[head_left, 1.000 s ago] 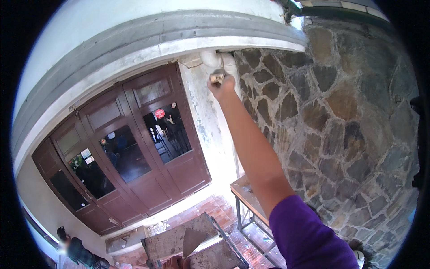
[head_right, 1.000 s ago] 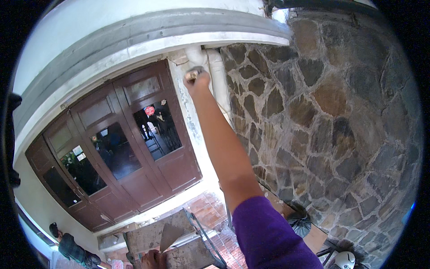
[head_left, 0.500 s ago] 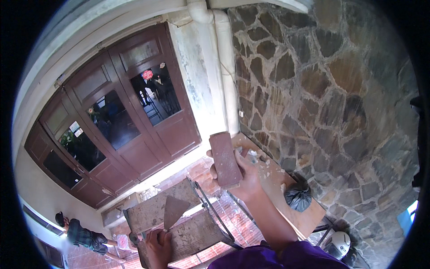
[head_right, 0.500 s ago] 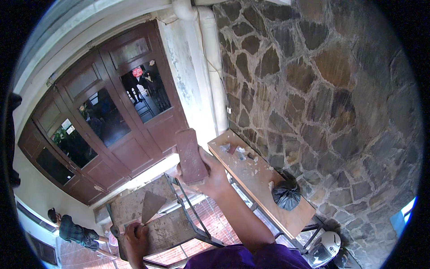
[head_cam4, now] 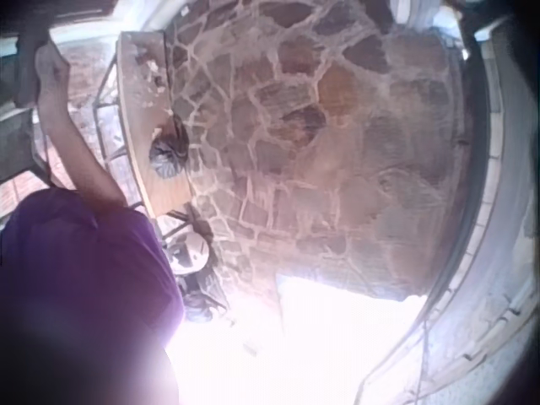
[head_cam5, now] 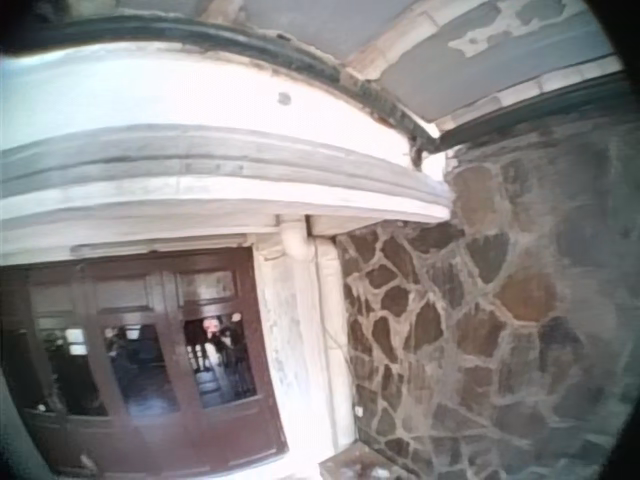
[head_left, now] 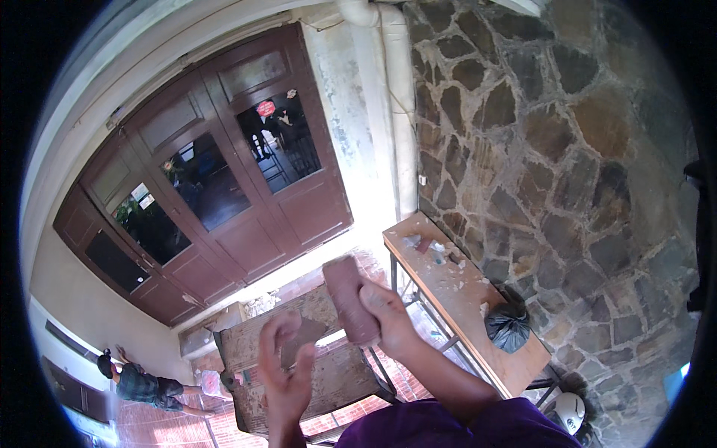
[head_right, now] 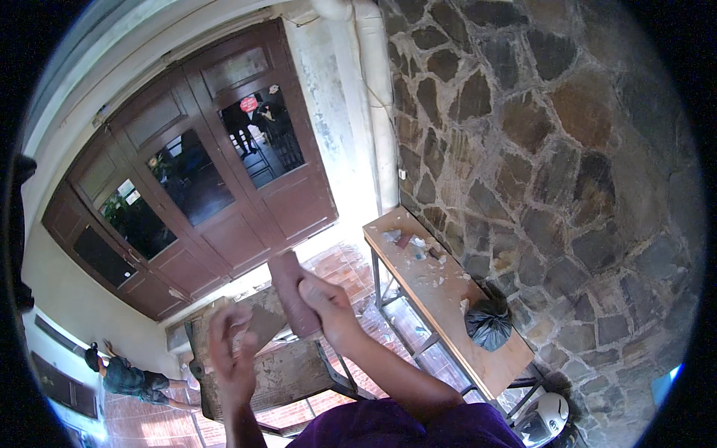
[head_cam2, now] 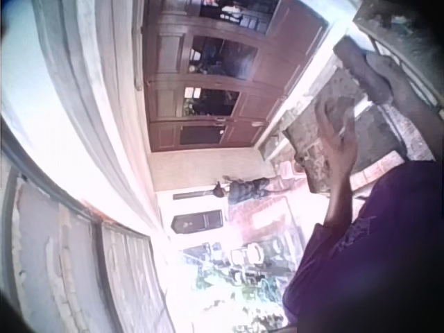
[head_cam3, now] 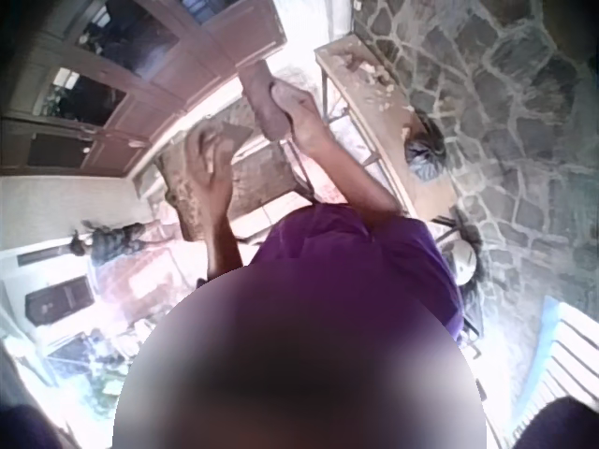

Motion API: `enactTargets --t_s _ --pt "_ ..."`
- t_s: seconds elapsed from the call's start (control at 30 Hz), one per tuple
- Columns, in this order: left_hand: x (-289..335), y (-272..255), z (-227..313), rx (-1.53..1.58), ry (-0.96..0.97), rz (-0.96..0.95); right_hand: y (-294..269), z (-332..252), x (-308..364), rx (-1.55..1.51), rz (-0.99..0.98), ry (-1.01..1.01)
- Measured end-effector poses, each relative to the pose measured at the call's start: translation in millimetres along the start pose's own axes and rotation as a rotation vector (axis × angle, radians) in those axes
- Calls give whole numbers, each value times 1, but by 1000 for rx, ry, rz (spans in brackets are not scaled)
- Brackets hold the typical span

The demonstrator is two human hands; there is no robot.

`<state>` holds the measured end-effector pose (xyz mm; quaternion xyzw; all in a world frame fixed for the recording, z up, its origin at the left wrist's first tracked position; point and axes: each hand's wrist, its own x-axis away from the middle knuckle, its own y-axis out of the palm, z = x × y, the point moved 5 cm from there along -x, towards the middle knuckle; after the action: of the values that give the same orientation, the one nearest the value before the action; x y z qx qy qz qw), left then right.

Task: The person smooths a curved white wall section above a doorway using a sanding block and a putty knife. They repeatedly rub the surface with the sanding block and scrape it with the putty knife while standing on a ladder.

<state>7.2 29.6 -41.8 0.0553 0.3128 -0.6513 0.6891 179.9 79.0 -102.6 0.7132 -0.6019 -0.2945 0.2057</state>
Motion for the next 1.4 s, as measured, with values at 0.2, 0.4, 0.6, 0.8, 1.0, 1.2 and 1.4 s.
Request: enactTargets --t_s 0.2,0.4,0.6,0.8,1.0,1.2,1.4 --pt "-27 28 -13 -34 -132 -123 -18 29 14 104 78 75" --pt "-2 -1 -35 -205 -171 -17 -90 -12 13 445 316 -124" --pt "50 -32 -40 -1247 -26 -144 -121 -6 20 516 362 -115" --pt "43 -39 -49 -836 -156 -43 -139 12 8 167 446 -106" --pt "0 8 -19 -442 -58 -325 -140 -9 -31 -190 386 -243" --pt "-33 88 11 -360 154 -497 -107 -32 -41 -221 411 -365" --pt "-59 110 7 -378 148 -410 -73 -26 -31 -109 506 -405"
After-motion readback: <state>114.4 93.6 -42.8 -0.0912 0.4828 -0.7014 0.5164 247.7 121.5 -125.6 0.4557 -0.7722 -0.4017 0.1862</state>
